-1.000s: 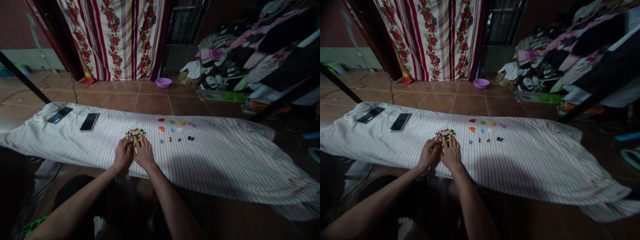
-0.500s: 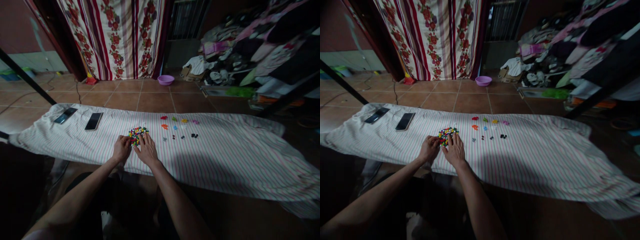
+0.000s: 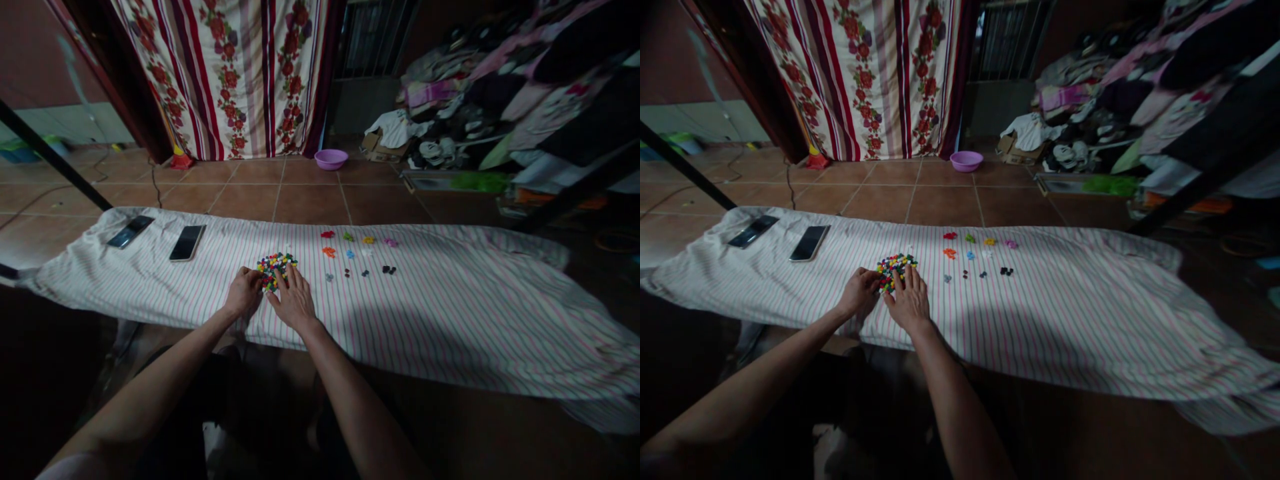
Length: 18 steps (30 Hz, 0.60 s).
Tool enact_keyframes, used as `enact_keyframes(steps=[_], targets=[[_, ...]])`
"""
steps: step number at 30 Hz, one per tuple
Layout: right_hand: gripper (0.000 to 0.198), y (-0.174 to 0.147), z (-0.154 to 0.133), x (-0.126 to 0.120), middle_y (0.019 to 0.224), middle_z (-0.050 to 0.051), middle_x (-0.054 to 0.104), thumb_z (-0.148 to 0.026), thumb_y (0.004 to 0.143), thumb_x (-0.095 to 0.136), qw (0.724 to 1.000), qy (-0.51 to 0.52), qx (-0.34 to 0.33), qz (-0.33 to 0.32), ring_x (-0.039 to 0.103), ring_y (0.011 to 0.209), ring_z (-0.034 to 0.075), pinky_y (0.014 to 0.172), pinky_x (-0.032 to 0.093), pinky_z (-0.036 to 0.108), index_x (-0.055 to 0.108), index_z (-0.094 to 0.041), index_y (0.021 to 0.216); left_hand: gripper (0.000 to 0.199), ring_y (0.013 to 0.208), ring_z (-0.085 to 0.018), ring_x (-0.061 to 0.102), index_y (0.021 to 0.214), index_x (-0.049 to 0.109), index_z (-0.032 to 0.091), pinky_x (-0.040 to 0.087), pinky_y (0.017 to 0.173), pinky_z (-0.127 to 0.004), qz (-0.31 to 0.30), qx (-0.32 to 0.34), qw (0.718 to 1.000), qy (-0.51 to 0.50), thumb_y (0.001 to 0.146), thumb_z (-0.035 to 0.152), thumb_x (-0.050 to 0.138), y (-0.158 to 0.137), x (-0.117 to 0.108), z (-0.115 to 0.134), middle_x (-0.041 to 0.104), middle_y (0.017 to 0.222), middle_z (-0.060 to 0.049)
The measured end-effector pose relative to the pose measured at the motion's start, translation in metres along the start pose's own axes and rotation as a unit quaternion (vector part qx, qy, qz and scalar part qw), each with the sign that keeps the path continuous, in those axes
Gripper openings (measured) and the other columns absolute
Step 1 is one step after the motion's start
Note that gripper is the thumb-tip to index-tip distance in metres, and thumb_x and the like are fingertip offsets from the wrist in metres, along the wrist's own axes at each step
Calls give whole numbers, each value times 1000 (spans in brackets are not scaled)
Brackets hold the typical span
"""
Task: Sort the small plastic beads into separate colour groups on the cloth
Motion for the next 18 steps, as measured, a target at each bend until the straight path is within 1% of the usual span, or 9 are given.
enact_keyframes(steps=[5, 11, 18], targets=[[62, 0, -1, -2, 156, 14, 22, -49, 92, 43, 1000, -1, -2, 1, 18, 143, 28, 110, 23, 45, 34, -19, 146, 22, 83, -15, 61, 101, 65, 20, 50, 77, -28, -30, 18, 999, 28, 82, 20, 54, 5, 2, 3, 57, 94, -5], [62, -1, -2, -4, 155, 13, 25, -50, 92, 43, 1000, -2, -7, 10, 19, 142, 27, 110, 23, 45, 36, -19, 145, 15, 78, -14, 61, 93, 64, 19, 50, 76, -27, -51, 30, 997, 40, 80, 20, 56, 9, 0, 7, 56, 89, -3], [61, -2, -3, -4, 155, 13, 24, -50, 92, 41, 1000, -5, -7, 11, 19, 142, 28, 110, 23, 45, 36, -19, 145, 11, 74, -14, 59, 88, 61, 19, 48, 71, -26, -66, 34, 996, 58, 78, 21, 58, 14, -1, 6, 55, 86, -3]])
Point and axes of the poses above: each hand's wrist, its own y-axis towards the middle knuckle, its own x-axis out of the palm, z = x × y, the point moved 7 cm from there along y, towards the middle knuckle
